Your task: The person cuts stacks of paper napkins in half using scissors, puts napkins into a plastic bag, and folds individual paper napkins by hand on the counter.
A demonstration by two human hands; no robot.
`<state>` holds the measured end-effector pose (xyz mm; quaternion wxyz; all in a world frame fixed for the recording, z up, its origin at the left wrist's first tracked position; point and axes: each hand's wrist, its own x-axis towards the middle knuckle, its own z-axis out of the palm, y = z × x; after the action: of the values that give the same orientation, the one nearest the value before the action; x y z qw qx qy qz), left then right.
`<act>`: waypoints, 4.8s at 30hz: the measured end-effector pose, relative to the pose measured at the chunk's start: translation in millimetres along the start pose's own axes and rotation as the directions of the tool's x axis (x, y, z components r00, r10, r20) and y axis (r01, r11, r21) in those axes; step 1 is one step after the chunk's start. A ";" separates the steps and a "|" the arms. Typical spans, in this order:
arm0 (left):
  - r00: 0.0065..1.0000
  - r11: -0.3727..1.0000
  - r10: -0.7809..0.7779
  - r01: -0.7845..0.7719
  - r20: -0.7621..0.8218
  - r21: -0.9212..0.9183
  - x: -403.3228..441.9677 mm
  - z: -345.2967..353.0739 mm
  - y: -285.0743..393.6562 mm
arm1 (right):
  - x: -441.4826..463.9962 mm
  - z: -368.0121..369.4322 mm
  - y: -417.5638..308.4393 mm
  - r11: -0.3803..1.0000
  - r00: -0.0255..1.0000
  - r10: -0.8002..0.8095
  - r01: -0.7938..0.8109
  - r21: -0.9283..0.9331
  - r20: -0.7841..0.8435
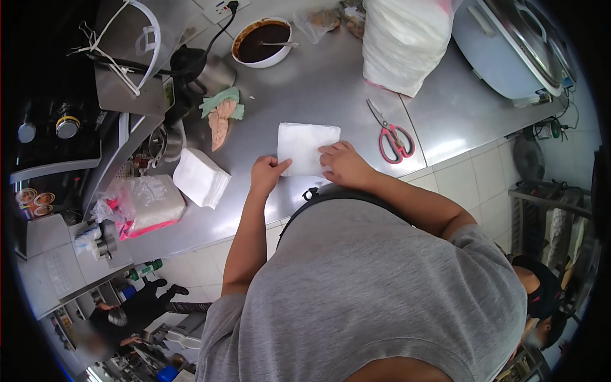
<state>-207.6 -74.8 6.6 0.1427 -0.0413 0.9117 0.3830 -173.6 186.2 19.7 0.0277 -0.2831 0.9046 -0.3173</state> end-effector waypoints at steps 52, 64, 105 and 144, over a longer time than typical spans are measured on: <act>0.986 0.860 0.162 -0.157 0.033 0.485 -7.9 38.5 37.0 | 109.4 23.0 17.8 0.910 0.904 0.411 -0.400 -0.109 0.120; 0.819 0.807 0.327 -0.502 -0.472 -0.311 19.3 3.9 48.9 | 86.4 -170.7 -62.8 0.966 0.916 -0.247 0.256 -0.014 -0.317; 0.659 0.699 0.710 -0.620 0.246 -0.357 117.9 -108.3 469.4 | 154.3 -466.6 111.3 0.421 0.680 0.596 -0.718 0.554 0.427; 0.607 0.626 0.764 -0.611 0.221 -0.485 99.8 -86.8 472.0 | 90.8 -340.9 85.1 0.990 0.994 0.112 -0.112 -0.085 -0.013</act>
<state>-410.1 198.8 359.3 0.1570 0.3742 0.7162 0.5678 -370.1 382.8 253.0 0.0296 -0.2315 0.9320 -0.2774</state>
